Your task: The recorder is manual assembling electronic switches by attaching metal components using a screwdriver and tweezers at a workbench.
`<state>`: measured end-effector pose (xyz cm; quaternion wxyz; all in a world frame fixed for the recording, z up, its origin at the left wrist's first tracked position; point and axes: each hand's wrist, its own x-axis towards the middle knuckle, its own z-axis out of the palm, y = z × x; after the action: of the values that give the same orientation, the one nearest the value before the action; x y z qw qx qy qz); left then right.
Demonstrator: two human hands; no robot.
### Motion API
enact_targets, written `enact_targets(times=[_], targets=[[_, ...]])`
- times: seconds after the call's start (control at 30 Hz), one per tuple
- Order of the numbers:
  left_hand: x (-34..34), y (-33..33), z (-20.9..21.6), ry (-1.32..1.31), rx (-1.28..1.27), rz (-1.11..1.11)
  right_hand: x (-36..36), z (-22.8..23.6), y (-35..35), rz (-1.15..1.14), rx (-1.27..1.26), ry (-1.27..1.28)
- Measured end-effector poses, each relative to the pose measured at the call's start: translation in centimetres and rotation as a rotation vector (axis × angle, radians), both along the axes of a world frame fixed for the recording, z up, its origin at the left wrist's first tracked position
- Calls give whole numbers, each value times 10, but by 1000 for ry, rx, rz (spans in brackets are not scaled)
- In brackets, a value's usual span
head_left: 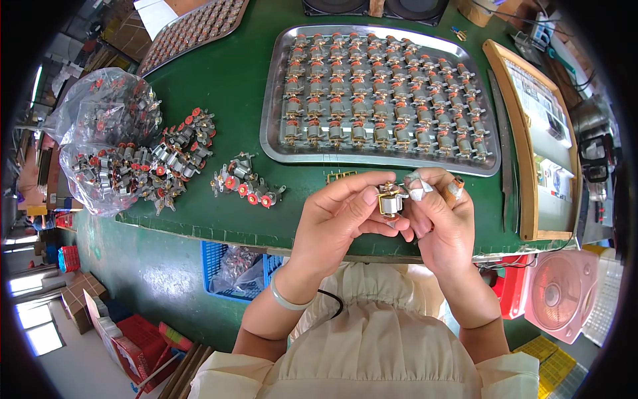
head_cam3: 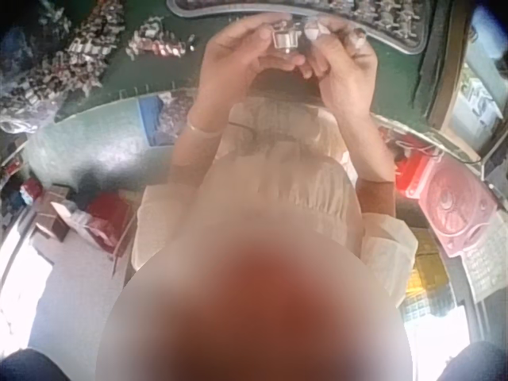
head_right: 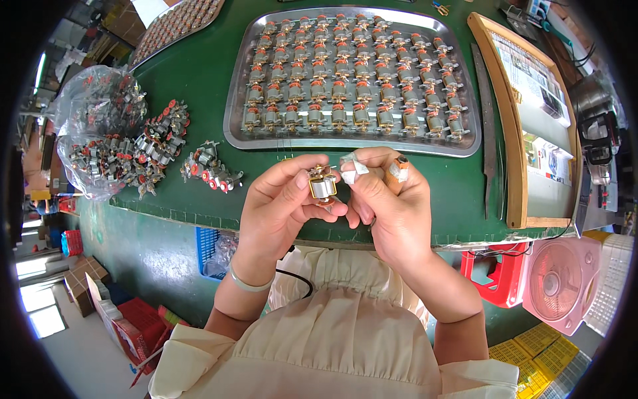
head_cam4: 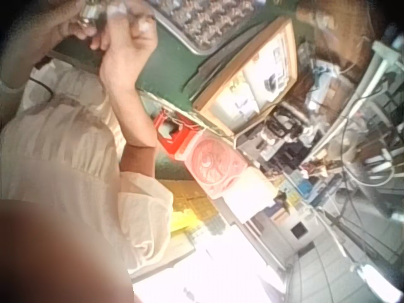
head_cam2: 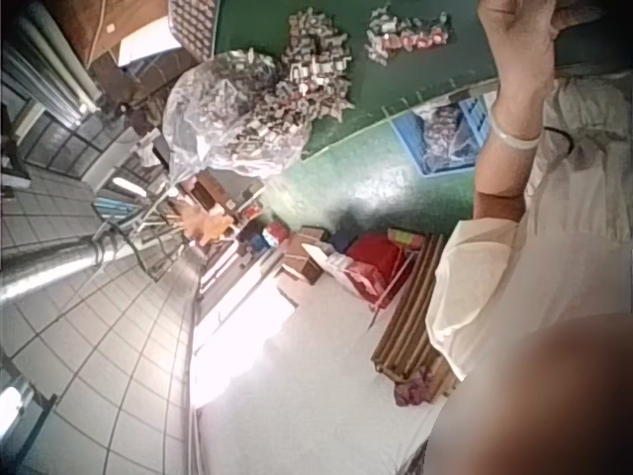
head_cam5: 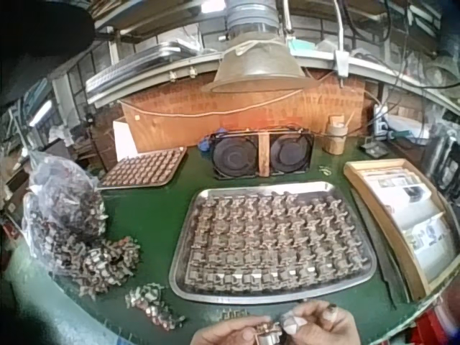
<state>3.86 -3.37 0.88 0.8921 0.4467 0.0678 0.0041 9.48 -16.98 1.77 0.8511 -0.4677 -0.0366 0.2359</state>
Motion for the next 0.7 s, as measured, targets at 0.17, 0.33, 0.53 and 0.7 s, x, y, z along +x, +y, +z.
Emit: enact_targets(times=[0.17,0.33,0.53,0.7], targets=[[-1,0,1,-9,6,-6,-2,-2,-1,-27,-13,-2],[-1,0,2,7,7,-2,1,-2,-9,3,-7,35],[1,-3,1,-6,23,37,-8,-3,-14,105,-200,-117],[2,-11,5,-49,97,167,-17,-9,-6,31,-378,-490]])
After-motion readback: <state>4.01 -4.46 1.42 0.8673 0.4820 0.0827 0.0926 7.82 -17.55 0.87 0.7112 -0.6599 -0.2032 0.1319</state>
